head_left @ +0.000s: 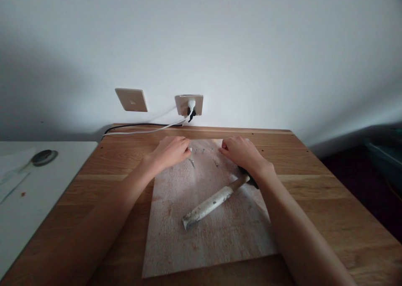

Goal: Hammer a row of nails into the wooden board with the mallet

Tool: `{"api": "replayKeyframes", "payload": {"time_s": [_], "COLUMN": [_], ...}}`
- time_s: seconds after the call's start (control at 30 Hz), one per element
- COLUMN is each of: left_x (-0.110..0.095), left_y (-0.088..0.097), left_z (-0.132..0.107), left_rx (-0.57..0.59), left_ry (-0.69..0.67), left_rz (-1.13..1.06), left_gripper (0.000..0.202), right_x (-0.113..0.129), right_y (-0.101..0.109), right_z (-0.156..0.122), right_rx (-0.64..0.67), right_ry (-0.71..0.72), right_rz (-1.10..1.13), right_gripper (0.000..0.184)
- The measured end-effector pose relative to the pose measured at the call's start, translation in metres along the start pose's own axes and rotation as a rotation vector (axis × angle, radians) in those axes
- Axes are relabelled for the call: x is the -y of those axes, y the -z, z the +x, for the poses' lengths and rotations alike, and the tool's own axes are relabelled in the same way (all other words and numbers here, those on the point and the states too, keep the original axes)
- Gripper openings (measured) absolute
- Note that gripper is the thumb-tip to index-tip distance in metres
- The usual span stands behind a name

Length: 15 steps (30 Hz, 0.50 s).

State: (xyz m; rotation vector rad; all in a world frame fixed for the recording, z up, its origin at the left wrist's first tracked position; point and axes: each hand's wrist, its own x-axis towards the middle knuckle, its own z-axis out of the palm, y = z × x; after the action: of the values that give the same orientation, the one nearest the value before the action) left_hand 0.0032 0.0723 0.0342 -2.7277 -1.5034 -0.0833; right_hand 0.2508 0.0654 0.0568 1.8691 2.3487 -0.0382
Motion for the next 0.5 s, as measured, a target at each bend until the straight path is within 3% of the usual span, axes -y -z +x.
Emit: {"api": "replayKeyframes", "payload": {"time_s": [0.33, 0.5], "left_x": [-0.001, 0.012], "left_y": [0.003, -0.001], "left_z": [0.001, 0.002], "left_rx": [-0.024, -0.012], "left_ry": [0.032, -0.074], "left_rz": [-0.025, -0.153], "left_gripper": [0.026, 0.018], "right_x": [0.002, 0.002], "right_y": [-0.002, -0.002], "right_z": [0.001, 0.001], "right_rx": [-0.009, -0.013], "right_ry": [-0.004, 0.012], "right_rz": [0.007, 0.049], "right_gripper": [0.031, 0.028]}}
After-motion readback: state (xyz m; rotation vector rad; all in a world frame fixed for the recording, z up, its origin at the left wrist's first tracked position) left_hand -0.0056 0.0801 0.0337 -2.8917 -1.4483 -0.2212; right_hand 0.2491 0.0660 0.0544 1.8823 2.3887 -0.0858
